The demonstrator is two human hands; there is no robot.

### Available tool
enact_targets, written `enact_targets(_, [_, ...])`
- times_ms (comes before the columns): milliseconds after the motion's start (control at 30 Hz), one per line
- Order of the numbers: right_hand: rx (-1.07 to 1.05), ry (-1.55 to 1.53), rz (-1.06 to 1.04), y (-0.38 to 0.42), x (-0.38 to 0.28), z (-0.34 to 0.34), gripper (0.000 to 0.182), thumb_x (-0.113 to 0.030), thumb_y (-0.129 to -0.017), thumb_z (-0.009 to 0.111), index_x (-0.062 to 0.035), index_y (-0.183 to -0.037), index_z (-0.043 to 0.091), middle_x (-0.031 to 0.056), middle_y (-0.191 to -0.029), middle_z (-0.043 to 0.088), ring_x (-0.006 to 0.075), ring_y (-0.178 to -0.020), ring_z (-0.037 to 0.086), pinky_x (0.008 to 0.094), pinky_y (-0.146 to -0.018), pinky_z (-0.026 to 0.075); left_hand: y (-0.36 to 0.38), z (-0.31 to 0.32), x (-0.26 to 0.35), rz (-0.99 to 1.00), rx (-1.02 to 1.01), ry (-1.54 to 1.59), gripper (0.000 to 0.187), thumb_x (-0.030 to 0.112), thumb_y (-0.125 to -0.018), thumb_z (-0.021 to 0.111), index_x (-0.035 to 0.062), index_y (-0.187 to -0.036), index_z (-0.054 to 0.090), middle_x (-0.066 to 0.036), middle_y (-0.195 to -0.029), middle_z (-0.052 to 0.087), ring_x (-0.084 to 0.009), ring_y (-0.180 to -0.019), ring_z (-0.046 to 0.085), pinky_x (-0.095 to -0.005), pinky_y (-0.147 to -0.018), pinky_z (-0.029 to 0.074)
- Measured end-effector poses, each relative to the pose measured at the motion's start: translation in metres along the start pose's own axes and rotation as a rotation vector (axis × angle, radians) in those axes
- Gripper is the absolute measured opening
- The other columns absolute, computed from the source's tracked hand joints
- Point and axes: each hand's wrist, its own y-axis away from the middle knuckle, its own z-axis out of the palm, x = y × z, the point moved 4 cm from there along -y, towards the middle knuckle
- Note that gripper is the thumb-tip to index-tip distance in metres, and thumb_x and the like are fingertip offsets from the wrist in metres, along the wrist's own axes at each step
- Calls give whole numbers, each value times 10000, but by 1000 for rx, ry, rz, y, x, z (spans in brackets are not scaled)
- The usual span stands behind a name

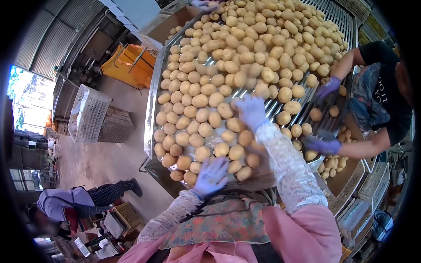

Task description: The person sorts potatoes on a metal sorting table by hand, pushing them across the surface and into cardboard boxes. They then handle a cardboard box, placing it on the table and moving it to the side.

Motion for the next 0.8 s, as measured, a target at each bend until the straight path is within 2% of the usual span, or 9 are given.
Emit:
enact_targets(100, [72, -138, -154, 71, -36, -30, 336, -124, -748, 701, -237, -1064, 681, 94, -1150, 608, 334, -989, 620, 428, -853, 534, 20, -26, -32, -154, -8, 63, 774, 481, -863, 679, 89, -1499, 476, -210, -1504, 477, -368, -1426, 414, -572, -1207, 219])
enact_targets(233, [47, -285, 53, 146, -42, -47, 405, -97, -764, 731, -193, -1153, 676, 116, -1150, 626, 343, -1024, 633, 400, -905, 532, 17, -35, -47, -172, 15, 43, 773, 421, -842, 701, 84, -1499, 469, -216, -1519, 440, -412, -1418, 390, -579, -1192, 225])
enact_targets(300, [174, -844, 425, 194, -28, -42, 426, -85, -812, 770, -113, -1218, 646, 74, -1206, 645, 234, -1111, 619, 360, -965, 502, 4, -43, -70, -264, 97, -135, 764, 414, -832, 691, 96, -1492, 476, -211, -1462, 461, -427, -1348, 422, -605, -1161, 254])
enact_targets(400, [223, -1136, 714, 288, -1, -55, 428, -85, -838, 791, -55, -1229, 621, 52, -1168, 659, 165, -1096, 616, 315, -967, 502, -5, -20, -124, -427, 113, -247, 816, 466, -902, 634, 2, -1527, 386, -285, -1567, 341, -517, -1454, 266, -634, -1180, 188])
enact_targets(533, [28, -1265, 1074, 429, 24, -88, 482, -161, -829, 794, -46, -1266, 626, 69, -1223, 631, 156, -1148, 593, 330, -998, 484, -71, 16, -69, -433, 104, -351, 881, 507, -965, 561, -65, -1562, 257, -313, -1619, 227, -546, -1485, 183, -628, -1210, 112])
enact_targets(600, [-403, -563, 1362, 456, 21, -121, 503, -217, -839, 773, -84, -1302, 628, 118, -1250, 630, 223, -1170, 609, 349, -1007, 488, -96, 34, -24, -268, 129, -202, 841, 517, -959, 555, -53, -1535, 331, -318, -1593, 277, -546, -1473, 218, -662, -1187, 131])
enact_targets(633, [-347, -31, 1093, 456, 17, -133, 518, -262, -834, 753, -123, -1319, 636, 172, -1311, 611, 325, -1197, 603, 404, -1034, 478, -101, 38, -8, -183, 142, -128, 824, 522, -956, 552, -48, -1522, 368, -321, -1579, 301, -546, -1466, 236, -680, -1176, 141])
enact_targets(733, [142, -446, 1074, 421, 38, -132, 573, -316, -815, 753, -157, -1350, 624, 191, -1385, 574, 381, -1240, 570, 442, -1064, 452, -79, 13, 41, 135, -70, -21, 807, 490, -931, 616, 46, -1554, 362, -297, -1613, 254, -514, -1488, 219, -637, -1202, 155])
enact_targets(800, [122, -128, 792, 368, 45, -130, 617, -372, -813, 738, -178, -1382, 600, 191, -1437, 541, 391, -1287, 534, 476, -1097, 414, -50, 8, 25, 172, -121, 136, 761, 462, -916, 638, 101, -1541, 398, -276, -1604, 288, -506, -1476, 248, -643, -1191, 173])
